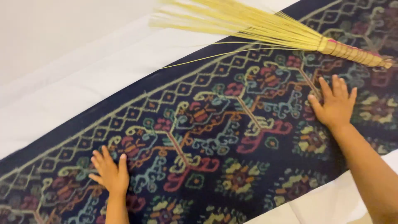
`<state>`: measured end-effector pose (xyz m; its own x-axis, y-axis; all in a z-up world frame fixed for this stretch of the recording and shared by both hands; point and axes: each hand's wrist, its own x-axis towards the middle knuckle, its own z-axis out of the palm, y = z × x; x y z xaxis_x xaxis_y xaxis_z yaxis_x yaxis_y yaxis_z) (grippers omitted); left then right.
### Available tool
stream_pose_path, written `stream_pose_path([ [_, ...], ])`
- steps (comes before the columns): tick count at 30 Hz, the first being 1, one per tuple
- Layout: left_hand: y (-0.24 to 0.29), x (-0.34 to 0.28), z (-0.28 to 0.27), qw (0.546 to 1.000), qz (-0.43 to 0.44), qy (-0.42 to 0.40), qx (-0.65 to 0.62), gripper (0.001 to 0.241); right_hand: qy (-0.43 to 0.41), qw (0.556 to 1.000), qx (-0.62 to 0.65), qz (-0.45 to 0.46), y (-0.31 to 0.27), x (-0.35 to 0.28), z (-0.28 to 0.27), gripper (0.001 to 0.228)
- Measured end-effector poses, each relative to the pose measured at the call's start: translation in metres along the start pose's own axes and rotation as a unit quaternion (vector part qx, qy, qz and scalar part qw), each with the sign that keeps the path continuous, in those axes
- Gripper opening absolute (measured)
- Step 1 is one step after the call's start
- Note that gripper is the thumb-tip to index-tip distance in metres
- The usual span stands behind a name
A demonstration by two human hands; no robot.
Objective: The person uses a straw broom to sweep a patterned runner and white bedsheet on a bed. They smooth the bedsheet with their hands and adjust the runner's position multiple times.
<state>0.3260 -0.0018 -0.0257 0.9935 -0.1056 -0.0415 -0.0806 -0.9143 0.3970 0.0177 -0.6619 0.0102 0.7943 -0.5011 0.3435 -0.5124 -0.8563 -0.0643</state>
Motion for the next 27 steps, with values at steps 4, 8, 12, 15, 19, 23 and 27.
stream_pose_path([
  [4,0.09,-0.035,0.029,0.997,-0.074,-0.02,-0.009,0.085,0.113,0.984,-0.135,0.03,0.093,-0.02,-0.024,0.053],
  [8,0.225,-0.094,0.08,0.992,0.129,0.007,-0.007,0.093,0.16,0.982,-0.095,-0.021,0.095,0.048,-0.04,0.059],
  [12,0.33,-0.142,0.13,0.962,0.272,0.001,-0.02,0.094,0.057,0.993,-0.025,-0.1,0.08,0.112,-0.02,0.076],
  [15,0.386,-0.163,0.142,0.944,0.326,-0.01,-0.05,0.095,0.012,0.99,-0.085,-0.114,0.079,0.14,0.015,0.064],
  [19,0.386,-0.161,0.151,0.945,0.326,-0.014,-0.017,0.089,-0.119,0.99,-0.021,-0.069,0.005,0.114,-0.034,0.052],
  [23,0.381,-0.162,0.156,0.943,0.332,-0.031,0.006,0.093,-0.171,0.965,0.107,-0.17,-0.012,0.05,-0.043,0.05],
  [27,0.368,-0.163,0.168,0.932,0.34,0.001,0.125,0.099,-0.125,0.967,0.038,-0.219,0.076,0.044,-0.012,0.055],
])
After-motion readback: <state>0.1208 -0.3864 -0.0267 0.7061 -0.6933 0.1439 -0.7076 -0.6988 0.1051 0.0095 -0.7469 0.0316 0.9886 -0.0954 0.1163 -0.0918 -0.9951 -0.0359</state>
